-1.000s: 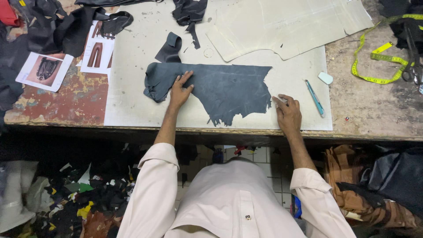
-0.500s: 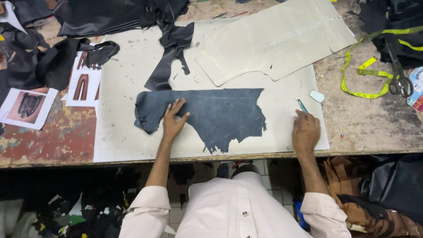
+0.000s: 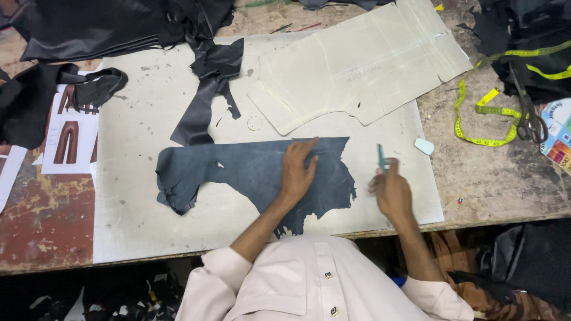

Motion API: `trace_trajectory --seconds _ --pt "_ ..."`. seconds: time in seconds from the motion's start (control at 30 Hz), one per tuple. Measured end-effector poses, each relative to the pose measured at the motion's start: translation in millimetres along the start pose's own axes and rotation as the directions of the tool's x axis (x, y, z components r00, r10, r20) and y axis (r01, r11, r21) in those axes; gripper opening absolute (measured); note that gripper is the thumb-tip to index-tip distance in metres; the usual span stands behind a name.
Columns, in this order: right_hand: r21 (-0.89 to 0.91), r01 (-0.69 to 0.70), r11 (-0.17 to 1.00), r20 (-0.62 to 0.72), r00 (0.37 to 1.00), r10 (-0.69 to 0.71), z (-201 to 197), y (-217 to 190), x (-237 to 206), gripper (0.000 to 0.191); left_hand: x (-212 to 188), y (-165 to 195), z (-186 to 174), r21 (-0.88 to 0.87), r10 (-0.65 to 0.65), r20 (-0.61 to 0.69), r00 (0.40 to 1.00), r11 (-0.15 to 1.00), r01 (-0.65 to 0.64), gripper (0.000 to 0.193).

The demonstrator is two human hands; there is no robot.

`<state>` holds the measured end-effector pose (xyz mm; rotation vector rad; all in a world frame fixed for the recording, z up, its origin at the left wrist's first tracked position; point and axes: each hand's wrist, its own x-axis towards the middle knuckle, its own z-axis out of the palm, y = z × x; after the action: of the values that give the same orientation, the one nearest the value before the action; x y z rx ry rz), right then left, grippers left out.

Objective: The person aligns a paper pattern on a large piece of black leather, marks the outline with chalk, and cuts the leather along the marked lines using a utility knife. The person then sets the cut piece aside and repeats the process with another piece of leather.

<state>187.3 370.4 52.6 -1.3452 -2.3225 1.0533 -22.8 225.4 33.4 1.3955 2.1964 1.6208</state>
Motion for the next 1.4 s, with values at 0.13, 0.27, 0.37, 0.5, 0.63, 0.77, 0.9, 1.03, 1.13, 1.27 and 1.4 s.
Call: trace_trajectory --seconds 0.13,0.27,0.37,0.5,0.63,0.77,0.9,1.03,1.13,1.27,1.4 --pt "-0.491 0.175 0.853 0.029 0.982 -0.184 47.7 -43.9 23.9 0.029 39.9 -3.4 42.5 0.059 0.002 0.014 1.0 0.998 -0.003 0.061" --pt "-0.547 0.243 0.801 -0.005 0.956 -0.294 74.9 -43.4 48.6 0.025 61.5 -17.4 60.1 0.09 0.052 0.067 0.996 0.994 -0.058 0.071" --pt "-0.616 0.277 0.737 -0.009 0.933 -0.359 85.7 -29.6 56.2 0.021 84.2 -32.5 57.4 -0.039 0.136 0.343 0.929 0.991 -0.131 0.091" --pt "-0.757 0.342 0.557 -0.016 0.842 -0.54 94.5 -18.2 63.3 0.032 117.2 -44.9 55.2 -0.04 0.219 0.57 0.792 0.97 -0.239 0.102" --pt "-0.792 0.311 0.525 0.053 0.892 -0.449 100.6 -14.9 70.7 0.01 128.1 -49.4 50.0 0.015 0.194 0.626 0.756 0.965 -0.261 0.093" --pt "-0.751 0.361 0.552 0.054 0.868 -0.494 94.0 8.9 36.4 0.003 125.7 -53.0 47.9 -0.031 0.271 0.586 0.764 0.949 -0.313 0.086" --pt "-0.708 0.329 0.625 0.25 0.944 -0.214 51.9 57.2 -46.8 0.012 122.1 -59.9 53.0 0.003 0.248 0.607 0.755 0.949 -0.314 0.082" --pt "-0.755 0.356 0.55 0.382 0.921 -0.071 6.3 72.6 -86.2 0.016 121.2 -65.9 56.1 0.004 0.251 0.605 0.755 0.948 -0.318 0.08" --pt "-0.656 0.443 0.612 0.55 0.835 -0.014 -16.8 52.9 -61.5 0.021 121.6 -66.6 52.1 -0.159 0.297 0.518 0.802 0.955 -0.251 0.084" --pt "-0.63 0.302 0.715 0.398 0.917 -0.037 -7.5 2.9 18.7 0.032 109.9 -64.4 28.3 -0.409 0.234 0.272 0.933 0.906 -0.108 0.09" --pt "-0.628 0.37 0.684 0.343 0.921 -0.183 -2.0 -32.3 93.9 0.031 70.2 -69.4 -40.1 -0.153 0.127 0.198 0.972 0.983 -0.098 0.059"
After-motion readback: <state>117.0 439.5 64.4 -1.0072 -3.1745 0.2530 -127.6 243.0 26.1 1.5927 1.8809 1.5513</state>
